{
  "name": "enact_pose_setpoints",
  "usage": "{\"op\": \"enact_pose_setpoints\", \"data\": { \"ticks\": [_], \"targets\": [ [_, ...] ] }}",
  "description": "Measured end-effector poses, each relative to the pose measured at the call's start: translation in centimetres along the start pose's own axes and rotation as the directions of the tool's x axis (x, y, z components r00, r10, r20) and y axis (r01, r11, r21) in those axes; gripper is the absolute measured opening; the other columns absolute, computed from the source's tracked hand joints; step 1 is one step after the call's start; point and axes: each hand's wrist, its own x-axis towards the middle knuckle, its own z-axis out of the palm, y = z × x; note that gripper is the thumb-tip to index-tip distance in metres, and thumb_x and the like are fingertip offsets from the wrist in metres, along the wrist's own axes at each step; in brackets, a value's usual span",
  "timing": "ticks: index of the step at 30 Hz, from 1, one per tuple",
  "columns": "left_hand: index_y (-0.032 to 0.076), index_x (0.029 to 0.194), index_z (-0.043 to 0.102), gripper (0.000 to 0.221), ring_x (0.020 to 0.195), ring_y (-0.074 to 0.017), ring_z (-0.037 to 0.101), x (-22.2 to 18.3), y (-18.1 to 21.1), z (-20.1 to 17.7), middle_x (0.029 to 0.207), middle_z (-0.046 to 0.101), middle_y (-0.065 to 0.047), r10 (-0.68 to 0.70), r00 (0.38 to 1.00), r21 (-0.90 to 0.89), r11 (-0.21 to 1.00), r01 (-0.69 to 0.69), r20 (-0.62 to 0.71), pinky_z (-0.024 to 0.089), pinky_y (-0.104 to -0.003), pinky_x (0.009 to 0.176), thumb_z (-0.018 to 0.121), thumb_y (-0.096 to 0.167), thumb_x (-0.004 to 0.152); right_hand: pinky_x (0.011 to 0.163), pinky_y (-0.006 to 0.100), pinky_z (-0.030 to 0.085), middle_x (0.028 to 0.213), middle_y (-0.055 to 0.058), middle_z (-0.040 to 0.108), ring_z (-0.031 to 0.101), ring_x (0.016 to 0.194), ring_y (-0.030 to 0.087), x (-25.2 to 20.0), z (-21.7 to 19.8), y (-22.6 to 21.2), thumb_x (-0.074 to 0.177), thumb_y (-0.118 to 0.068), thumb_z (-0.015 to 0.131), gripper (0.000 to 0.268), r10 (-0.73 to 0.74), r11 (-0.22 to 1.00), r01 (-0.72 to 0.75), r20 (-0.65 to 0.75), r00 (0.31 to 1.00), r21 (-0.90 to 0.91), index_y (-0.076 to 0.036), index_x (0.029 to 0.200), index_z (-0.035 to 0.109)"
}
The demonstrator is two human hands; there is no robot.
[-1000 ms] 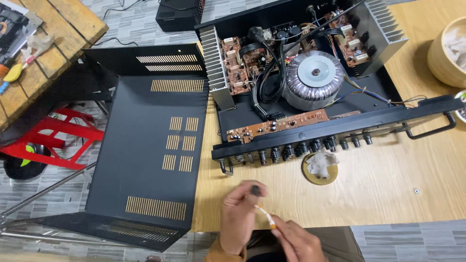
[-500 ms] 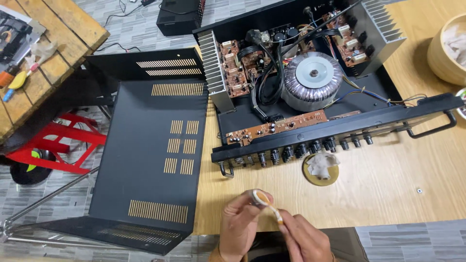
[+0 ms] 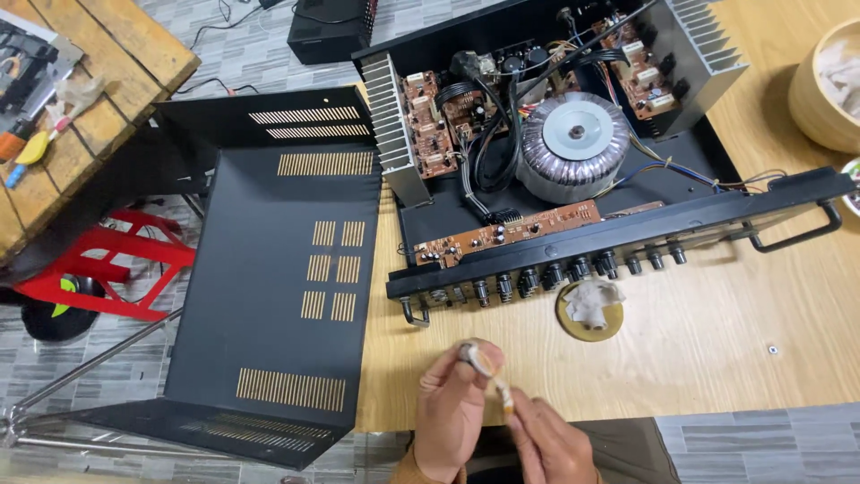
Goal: Cleaning a small component with a cloth and toothbrush and reassembling an amplifier
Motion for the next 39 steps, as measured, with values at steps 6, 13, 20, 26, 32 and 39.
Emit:
{"op": "enact_pose_setpoints", "data": {
  "ticks": [6, 13, 20, 26, 32, 39],
  "targets": [
    [-0.004, 0.113, 0.072, 0.032, 0.097, -0.0297, 0.069, -0.7, -2.0, -1.5, 0.108, 0.073, -0.021, -0.077, 0.993, -0.114, 0.991, 0.067, -0.090, 0.056, -0.041, 0.091, 0.074, 0.016, 0.088, 0.065, 0.013, 0.048, 0.085, 0.004, 0.064, 0.058, 0.061, 0.011, 1.2, -0.3, 0.1, 0.097, -0.012, 0.054, 0.029, -0.117, 0.993, 0.117, 0.035, 0.993, -0.003, -0.004, 0.123, 0.064],
    [-0.002, 0.111, 0.072, 0.032, 0.105, -0.0304, 0.068, -0.3, -1.6, -2.0, 0.112, 0.073, -0.021, -0.070, 0.990, -0.170, 0.984, 0.048, -0.124, 0.052, -0.040, 0.102, 0.076, 0.017, 0.086, 0.071, 0.025, 0.058, 0.099, 0.014, 0.074, 0.074, 0.075, 0.015, -0.1, 1.0, 2.4, 0.094, -0.011, 0.059, 0.031, -0.130, 0.991, 0.130, 0.038, 0.991, 0.015, 0.000, 0.122, 0.065],
    [0.000, 0.108, 0.074, 0.029, 0.100, -0.0291, 0.069, -0.4, -2.7, -2.3, 0.106, 0.075, -0.017, -0.137, 0.975, -0.142, 0.983, 0.113, -0.177, 0.054, -0.041, 0.096, 0.075, 0.018, 0.086, 0.066, 0.022, 0.054, 0.090, 0.006, 0.070, 0.066, 0.066, 0.011, 0.3, 0.9, 2.1, 0.096, -0.014, 0.057, 0.028, -0.107, 0.993, 0.108, 0.035, 0.994, -0.042, -0.004, 0.120, 0.066],
    [0.005, 0.107, 0.067, 0.028, 0.095, -0.0214, 0.057, 0.9, -0.6, -3.0, 0.107, 0.066, -0.009, -0.089, 0.993, -0.124, 0.989, 0.080, -0.073, 0.045, -0.038, 0.094, 0.064, 0.029, 0.094, 0.059, 0.020, 0.052, 0.079, -0.001, 0.075, 0.067, 0.057, 0.007, -2.5, -0.2, 3.6, 0.088, -0.018, 0.066, 0.030, 0.111, 0.992, -0.105, 0.105, 0.988, -0.069, -0.015, 0.117, 0.073],
    [0.005, 0.112, 0.067, 0.033, 0.115, -0.0255, 0.064, 0.5, -0.5, -1.8, 0.116, 0.069, -0.010, -0.189, 0.979, -0.323, 0.933, 0.157, -0.071, 0.041, -0.046, 0.117, 0.074, 0.025, 0.088, 0.055, 0.020, 0.046, 0.073, 0.001, 0.064, 0.056, 0.051, 0.009, -1.5, -1.7, 1.6, 0.090, -0.020, 0.061, 0.028, 0.185, 0.978, -0.188, 0.036, 0.982, 0.094, -0.009, 0.113, 0.074],
    [0.006, 0.111, 0.071, 0.038, 0.125, -0.0320, 0.062, -1.7, -3.3, -2.5, 0.117, 0.073, -0.009, -0.271, 0.961, -0.251, 0.935, 0.252, -0.046, 0.043, -0.045, 0.112, 0.075, 0.034, 0.085, 0.068, 0.020, 0.052, 0.088, 0.004, 0.069, 0.067, 0.066, 0.011, 1.4, -1.4, 0.0, 0.096, -0.018, 0.053, 0.028, 0.048, 0.996, -0.062, 0.185, 0.982, 0.071, -0.010, 0.119, 0.067]
  ]
}}
